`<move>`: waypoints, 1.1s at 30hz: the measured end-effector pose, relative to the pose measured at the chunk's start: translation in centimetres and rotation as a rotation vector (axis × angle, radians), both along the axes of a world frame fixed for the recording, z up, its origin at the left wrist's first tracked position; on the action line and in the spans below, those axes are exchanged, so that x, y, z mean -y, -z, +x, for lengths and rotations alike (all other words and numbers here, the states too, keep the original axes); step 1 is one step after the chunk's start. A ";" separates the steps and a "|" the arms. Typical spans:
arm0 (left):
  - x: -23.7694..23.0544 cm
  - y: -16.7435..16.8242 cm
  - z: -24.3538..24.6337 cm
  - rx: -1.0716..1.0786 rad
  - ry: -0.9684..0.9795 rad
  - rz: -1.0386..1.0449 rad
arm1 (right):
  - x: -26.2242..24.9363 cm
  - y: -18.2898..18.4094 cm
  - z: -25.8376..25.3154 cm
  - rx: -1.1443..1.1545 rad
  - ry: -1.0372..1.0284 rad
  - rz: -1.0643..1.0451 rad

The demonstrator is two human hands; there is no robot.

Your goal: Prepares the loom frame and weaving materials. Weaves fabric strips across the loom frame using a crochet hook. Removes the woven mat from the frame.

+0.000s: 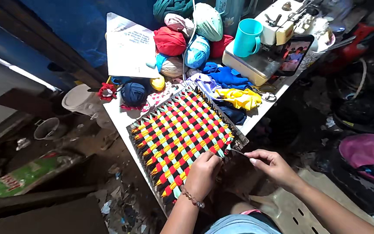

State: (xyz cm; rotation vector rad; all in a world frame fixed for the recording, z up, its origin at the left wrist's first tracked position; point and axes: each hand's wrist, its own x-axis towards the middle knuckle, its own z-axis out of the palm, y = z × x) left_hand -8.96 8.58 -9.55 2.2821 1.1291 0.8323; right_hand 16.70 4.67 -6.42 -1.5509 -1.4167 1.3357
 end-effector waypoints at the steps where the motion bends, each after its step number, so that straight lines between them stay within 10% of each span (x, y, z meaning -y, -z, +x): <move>1: 0.0 0.0 0.0 -0.001 0.000 -0.002 | 0.0 0.2 0.1 0.012 -0.005 0.026; 23: -0.2 -0.2 -0.1 0.009 0.021 -0.058 | 0.9 1.7 -0.3 -0.086 0.062 0.072; 33: -0.1 -0.1 0.0 0.004 0.021 -0.051 | 0.1 1.1 1.0 0.366 -0.176 0.404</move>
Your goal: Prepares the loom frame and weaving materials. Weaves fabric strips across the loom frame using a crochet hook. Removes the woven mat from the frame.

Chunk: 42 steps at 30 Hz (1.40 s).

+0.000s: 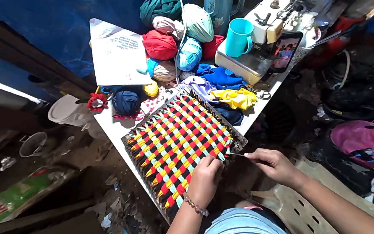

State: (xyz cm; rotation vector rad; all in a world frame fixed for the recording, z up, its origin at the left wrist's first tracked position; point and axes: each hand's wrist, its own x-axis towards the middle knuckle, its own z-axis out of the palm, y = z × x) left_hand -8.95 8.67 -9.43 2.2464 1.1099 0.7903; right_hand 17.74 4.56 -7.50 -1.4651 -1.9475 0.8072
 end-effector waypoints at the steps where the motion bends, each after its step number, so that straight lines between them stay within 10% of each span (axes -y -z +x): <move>1: 0.0 0.0 0.0 -0.002 -0.002 0.004 | 0.1 -1.4 -0.5 0.058 0.003 -0.037; 7: 0.1 0.1 0.5 0.001 -0.015 0.017 | 0.2 -10.0 -3.5 0.156 -0.101 -0.506; 15: 0.0 -0.1 0.5 -0.012 -0.006 0.011 | 0.6 -4.6 -4.2 -0.076 -0.139 0.227; 21: 0.1 0.0 0.6 -0.021 -0.019 0.031 | 0.0 -2.3 -7.1 -0.672 -0.179 0.317; 36: -1.0 -2.4 0.1 0.110 -0.011 -0.197 | -4.1 -5.6 -6.6 -1.104 0.182 -0.086; 42: -6.0 -4.1 1.7 -0.018 0.310 -0.117 | -4.4 -5.4 -6.5 -1.134 0.161 -0.073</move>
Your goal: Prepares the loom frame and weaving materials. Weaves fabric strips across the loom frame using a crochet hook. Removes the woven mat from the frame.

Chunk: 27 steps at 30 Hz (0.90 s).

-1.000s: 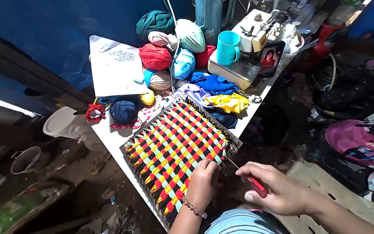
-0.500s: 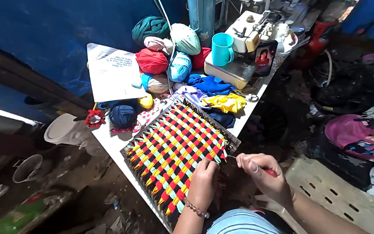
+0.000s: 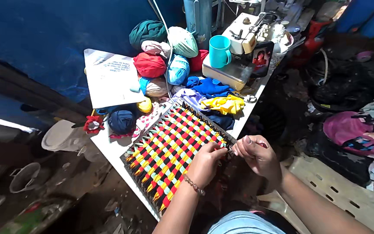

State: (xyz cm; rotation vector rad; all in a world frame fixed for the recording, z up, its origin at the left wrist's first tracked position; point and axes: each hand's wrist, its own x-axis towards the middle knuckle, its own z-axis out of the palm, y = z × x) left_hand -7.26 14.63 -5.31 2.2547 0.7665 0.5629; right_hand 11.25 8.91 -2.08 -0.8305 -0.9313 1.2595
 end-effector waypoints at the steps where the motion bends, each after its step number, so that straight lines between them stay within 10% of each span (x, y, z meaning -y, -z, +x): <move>1: -0.7 0.2 0.2 0.001 0.055 0.029 | -0.1 0.0 -0.1 0.009 0.004 0.007; 11: -3.0 3.3 -0.1 0.231 0.123 0.245 | -1.4 0.2 0.7 -0.050 0.045 -0.041; 21: -2.5 3.9 -0.9 0.222 0.116 0.301 | -4.6 -2.0 -0.7 0.146 0.250 -0.575; 27: -2.5 4.3 -1.5 0.228 0.175 0.243 | -3.0 -1.7 -1.8 -0.263 0.542 -0.402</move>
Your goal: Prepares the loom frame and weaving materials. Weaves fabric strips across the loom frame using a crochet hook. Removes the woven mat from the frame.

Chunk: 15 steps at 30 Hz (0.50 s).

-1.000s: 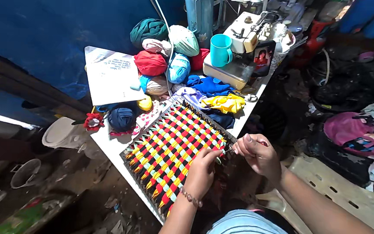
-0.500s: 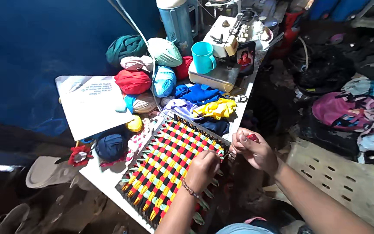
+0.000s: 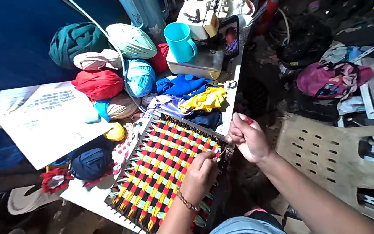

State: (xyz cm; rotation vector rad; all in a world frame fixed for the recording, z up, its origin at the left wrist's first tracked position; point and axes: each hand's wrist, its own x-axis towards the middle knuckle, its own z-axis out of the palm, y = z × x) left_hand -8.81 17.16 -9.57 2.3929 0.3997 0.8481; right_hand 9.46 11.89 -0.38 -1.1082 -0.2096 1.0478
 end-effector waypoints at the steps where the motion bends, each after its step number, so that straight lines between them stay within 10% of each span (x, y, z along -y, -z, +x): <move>1: 0.0 -0.1 0.0 -0.007 -0.003 -0.030 | 0.7 0.1 -0.5 -0.032 0.035 0.054; 8: -0.4 -0.7 -0.2 -0.049 0.041 -0.130 | 5.9 2.7 -2.5 0.246 -0.158 0.595; 15: -1.0 -0.6 -0.8 -0.014 0.120 -0.153 | 7.6 5.0 -2.2 0.387 -0.280 0.668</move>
